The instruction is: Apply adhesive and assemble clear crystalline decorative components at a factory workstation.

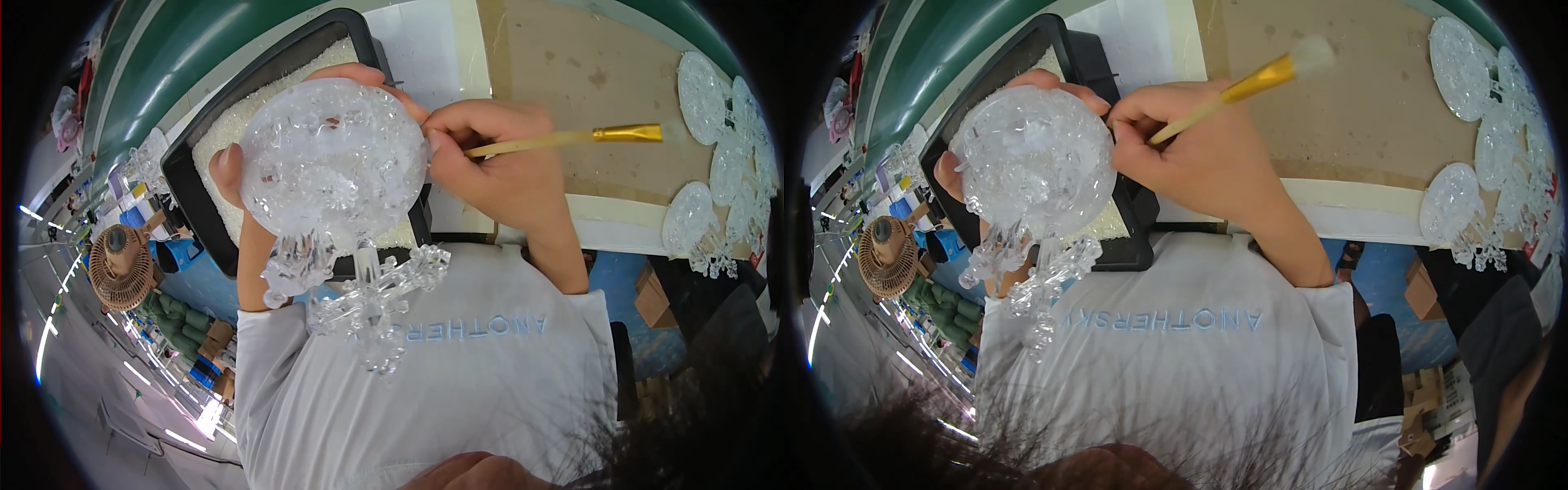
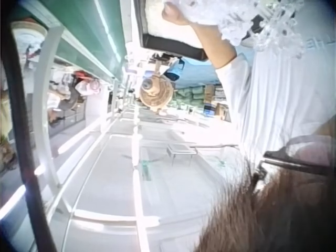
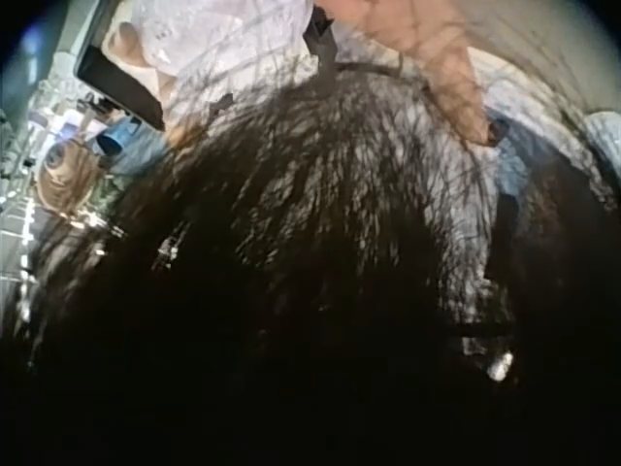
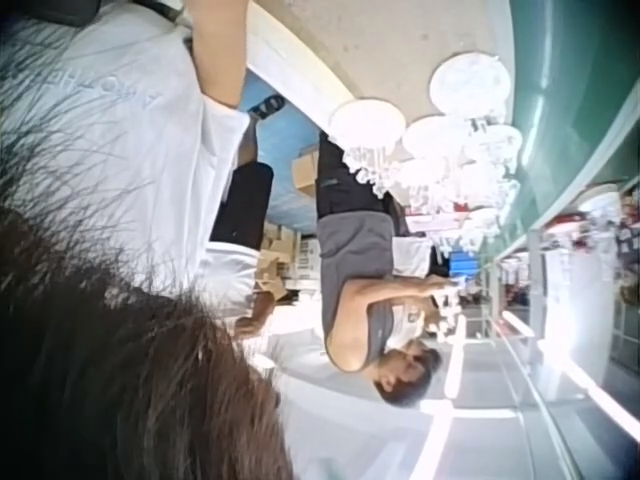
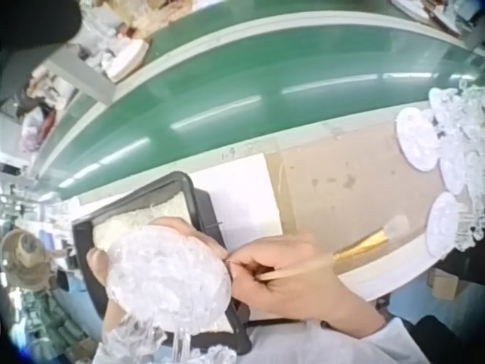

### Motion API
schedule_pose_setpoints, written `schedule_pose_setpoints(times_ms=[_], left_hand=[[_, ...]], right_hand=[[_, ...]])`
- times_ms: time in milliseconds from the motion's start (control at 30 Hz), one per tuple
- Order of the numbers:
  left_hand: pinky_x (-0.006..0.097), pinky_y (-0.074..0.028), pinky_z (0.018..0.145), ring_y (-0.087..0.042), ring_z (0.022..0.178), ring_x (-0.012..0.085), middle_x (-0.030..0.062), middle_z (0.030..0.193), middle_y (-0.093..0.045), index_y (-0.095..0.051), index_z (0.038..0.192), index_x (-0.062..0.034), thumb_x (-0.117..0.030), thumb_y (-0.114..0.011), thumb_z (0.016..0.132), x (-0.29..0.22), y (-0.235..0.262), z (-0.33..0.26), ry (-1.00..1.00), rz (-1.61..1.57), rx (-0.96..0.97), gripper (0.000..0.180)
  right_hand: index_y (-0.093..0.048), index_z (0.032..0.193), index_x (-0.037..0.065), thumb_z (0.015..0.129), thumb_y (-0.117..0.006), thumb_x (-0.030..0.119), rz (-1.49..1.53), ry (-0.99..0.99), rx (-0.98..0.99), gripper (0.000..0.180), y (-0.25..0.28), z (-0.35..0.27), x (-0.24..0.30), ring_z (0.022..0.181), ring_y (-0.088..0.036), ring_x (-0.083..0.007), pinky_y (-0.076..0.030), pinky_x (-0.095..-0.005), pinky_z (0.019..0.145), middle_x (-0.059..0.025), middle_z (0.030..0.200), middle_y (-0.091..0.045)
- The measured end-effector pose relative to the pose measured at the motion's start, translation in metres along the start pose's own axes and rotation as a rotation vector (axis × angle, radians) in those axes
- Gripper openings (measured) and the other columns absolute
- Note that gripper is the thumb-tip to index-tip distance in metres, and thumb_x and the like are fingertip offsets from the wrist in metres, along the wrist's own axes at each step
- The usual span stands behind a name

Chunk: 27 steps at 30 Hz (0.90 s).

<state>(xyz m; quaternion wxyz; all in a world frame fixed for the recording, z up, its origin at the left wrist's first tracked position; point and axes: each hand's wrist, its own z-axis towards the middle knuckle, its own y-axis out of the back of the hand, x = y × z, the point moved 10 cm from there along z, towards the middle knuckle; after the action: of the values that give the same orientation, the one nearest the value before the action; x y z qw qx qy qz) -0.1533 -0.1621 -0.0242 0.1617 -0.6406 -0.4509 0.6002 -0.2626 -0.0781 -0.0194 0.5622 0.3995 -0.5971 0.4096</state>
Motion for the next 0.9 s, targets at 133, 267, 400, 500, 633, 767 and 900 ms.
schedule_pose_setpoints(times_ms=[133, 267, 400, 500, 633, 767, 900], left_hand=[[0.045, -0.051, 0.095, -0.059, 0.116, 0.0410, 0.0363, 0.133, -0.048, -0.033, 0.141, 0.0089, -0.076, -0.065, 0.068, -0.006, -0.002, 0.000, -0.025, 0.030, 0.034, 0.117], [0.047, -0.050, 0.096, -0.058, 0.117, 0.0420, 0.0375, 0.133, -0.047, -0.034, 0.141, 0.0084, -0.075, -0.067, 0.065, -0.017, -0.010, 0.000, -0.106, 0.105, 0.091, 0.117], [0.048, -0.050, 0.096, -0.057, 0.118, 0.0425, 0.0375, 0.133, -0.047, -0.039, 0.139, 0.0072, -0.072, -0.070, 0.061, -0.024, -0.017, -0.001, -0.183, 0.198, 0.151, 0.115], [0.048, -0.050, 0.096, -0.057, 0.118, 0.0428, 0.0370, 0.133, -0.048, -0.044, 0.135, 0.0063, -0.069, -0.072, 0.056, -0.027, -0.024, 0.000, -0.223, 0.338, 0.185, 0.113], [0.048, -0.049, 0.097, -0.057, 0.119, 0.0424, 0.0364, 0.131, -0.049, -0.046, 0.133, 0.0065, -0.067, -0.073, 0.055, -0.028, -0.026, -0.003, -0.249, 0.309, 0.162, 0.111], [0.048, -0.049, 0.097, -0.056, 0.119, 0.0423, 0.0359, 0.131, -0.049, -0.047, 0.133, 0.0060, -0.066, -0.074, 0.056, -0.030, -0.024, -0.004, -0.245, 0.362, 0.126, 0.109], [0.049, -0.048, 0.097, -0.056, 0.120, 0.0428, 0.0364, 0.131, -0.049, -0.047, 0.134, 0.0054, -0.066, -0.074, 0.057, -0.032, -0.027, -0.004, -0.263, 0.386, 0.163, 0.108]], right_hand=[[-0.069, 0.084, -0.002, 0.079, -0.070, -0.002, -0.040, 0.054, -0.070, 0.005, 0.008, 0.000, 0.007, 0.061, -0.061, -0.0081, -0.047, -0.0223, 0.054, -0.0045, 0.070, -0.066], [-0.070, 0.083, -0.001, 0.077, -0.071, -0.003, -0.066, 0.043, -0.105, 0.006, 0.016, -0.002, 0.012, 0.059, -0.061, -0.0094, -0.046, -0.0233, 0.053, -0.0056, 0.069, -0.066], [-0.071, 0.083, -0.001, 0.075, -0.072, -0.003, -0.082, 0.156, -0.169, 0.008, 0.016, -0.003, 0.018, 0.056, -0.059, -0.0104, -0.045, -0.0236, 0.052, -0.0060, 0.068, -0.066], [-0.072, 0.083, 0.000, 0.074, -0.072, -0.004, -0.124, 0.248, -0.194, 0.010, 0.012, -0.005, 0.027, 0.053, -0.058, -0.0115, -0.044, -0.0233, 0.051, -0.0062, 0.066, -0.066], [-0.073, 0.083, 0.000, 0.073, -0.073, -0.005, -0.156, 0.227, -0.234, 0.012, 0.016, -0.005, 0.026, 0.054, -0.060, -0.0122, -0.044, -0.0228, 0.050, -0.0072, 0.066, -0.066], [-0.073, 0.084, 0.000, 0.072, -0.073, -0.006, -0.155, 0.259, -0.235, 0.013, 0.014, -0.006, 0.031, 0.055, -0.061, -0.0129, -0.045, -0.0234, 0.050, -0.0079, 0.066, -0.066], [-0.072, 0.085, 0.000, 0.072, -0.072, -0.007, -0.151, 0.256, -0.243, 0.014, 0.013, -0.006, 0.031, 0.055, -0.061, -0.0132, -0.045, -0.0236, 0.050, -0.0079, 0.066, -0.066]])
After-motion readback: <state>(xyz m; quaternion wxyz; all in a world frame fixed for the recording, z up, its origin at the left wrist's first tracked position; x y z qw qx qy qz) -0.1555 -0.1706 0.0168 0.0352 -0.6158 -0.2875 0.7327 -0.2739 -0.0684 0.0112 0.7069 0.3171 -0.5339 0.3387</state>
